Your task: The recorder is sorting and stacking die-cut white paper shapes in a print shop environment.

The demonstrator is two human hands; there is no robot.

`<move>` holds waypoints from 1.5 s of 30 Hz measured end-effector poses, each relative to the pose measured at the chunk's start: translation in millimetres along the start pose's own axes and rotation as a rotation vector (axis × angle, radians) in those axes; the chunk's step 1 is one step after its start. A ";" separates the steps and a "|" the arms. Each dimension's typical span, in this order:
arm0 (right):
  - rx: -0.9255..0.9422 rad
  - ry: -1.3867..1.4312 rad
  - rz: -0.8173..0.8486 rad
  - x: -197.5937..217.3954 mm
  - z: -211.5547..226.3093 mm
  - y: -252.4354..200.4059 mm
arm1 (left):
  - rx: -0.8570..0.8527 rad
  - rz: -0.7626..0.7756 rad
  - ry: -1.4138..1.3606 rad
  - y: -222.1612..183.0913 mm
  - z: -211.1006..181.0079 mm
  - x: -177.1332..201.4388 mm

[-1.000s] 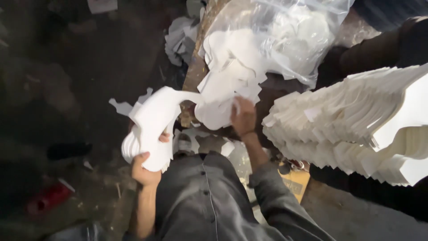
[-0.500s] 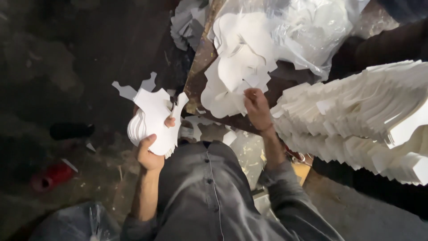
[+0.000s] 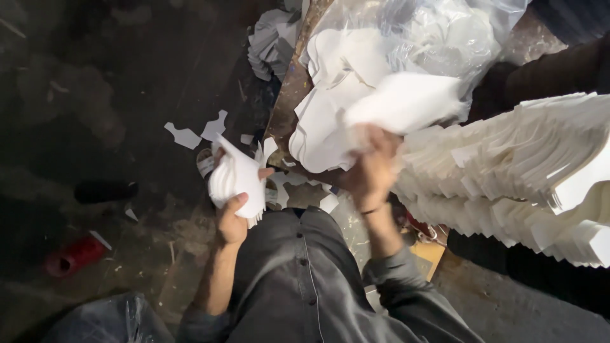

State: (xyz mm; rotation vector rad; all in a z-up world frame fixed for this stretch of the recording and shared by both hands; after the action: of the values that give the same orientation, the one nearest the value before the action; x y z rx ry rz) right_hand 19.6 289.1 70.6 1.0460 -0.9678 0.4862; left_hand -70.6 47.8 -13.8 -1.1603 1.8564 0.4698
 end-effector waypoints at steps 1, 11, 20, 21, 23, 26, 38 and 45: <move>-0.017 -0.050 0.323 -45.9 6.9 -25.3 | -0.032 0.043 0.053 0.5 -8.2 -20.7; -0.049 0.492 0.485 -103.1 5.1 -47.9 | -0.050 -0.076 -0.215 -8.9 22.6 73.6; -0.348 -0.097 0.673 -197.9 -148.6 -99.0 | -0.077 -0.243 -0.034 1.2 34.2 98.2; -0.237 0.003 0.631 -175.8 -118.7 -76.7 | -0.024 -0.160 -0.085 6.3 45.3 93.5; -0.041 0.213 0.580 -119.6 -44.8 -53.2 | 0.054 -0.131 -0.128 2.4 60.0 82.6; 0.234 0.568 0.477 -32.9 53.8 -34.5 | 0.032 -0.150 -0.048 2.0 50.0 47.2; 0.369 -0.018 0.167 -116.0 4.3 -65.7 | -0.158 -0.179 -0.111 -1.8 -19.9 30.2; -0.079 0.277 0.220 -50.5 -37.7 -23.8 | -0.046 -0.137 -0.035 -5.6 18.3 48.7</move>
State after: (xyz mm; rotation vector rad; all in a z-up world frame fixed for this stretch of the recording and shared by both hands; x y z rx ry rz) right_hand 27.4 316.5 9.6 0.7798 -0.8507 0.7477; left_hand -66.1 31.8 -63.3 -1.2922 1.7314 0.4544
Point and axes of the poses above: each hand's wrist, its own y-axis towards the middle knuckle, its own x-axis out of the back of the hand, z = x × y, the point moved 9 cm from there along y, towards the middle knuckle, and after that the axes turned 13 degrees about -y, right-handed, at the moved point
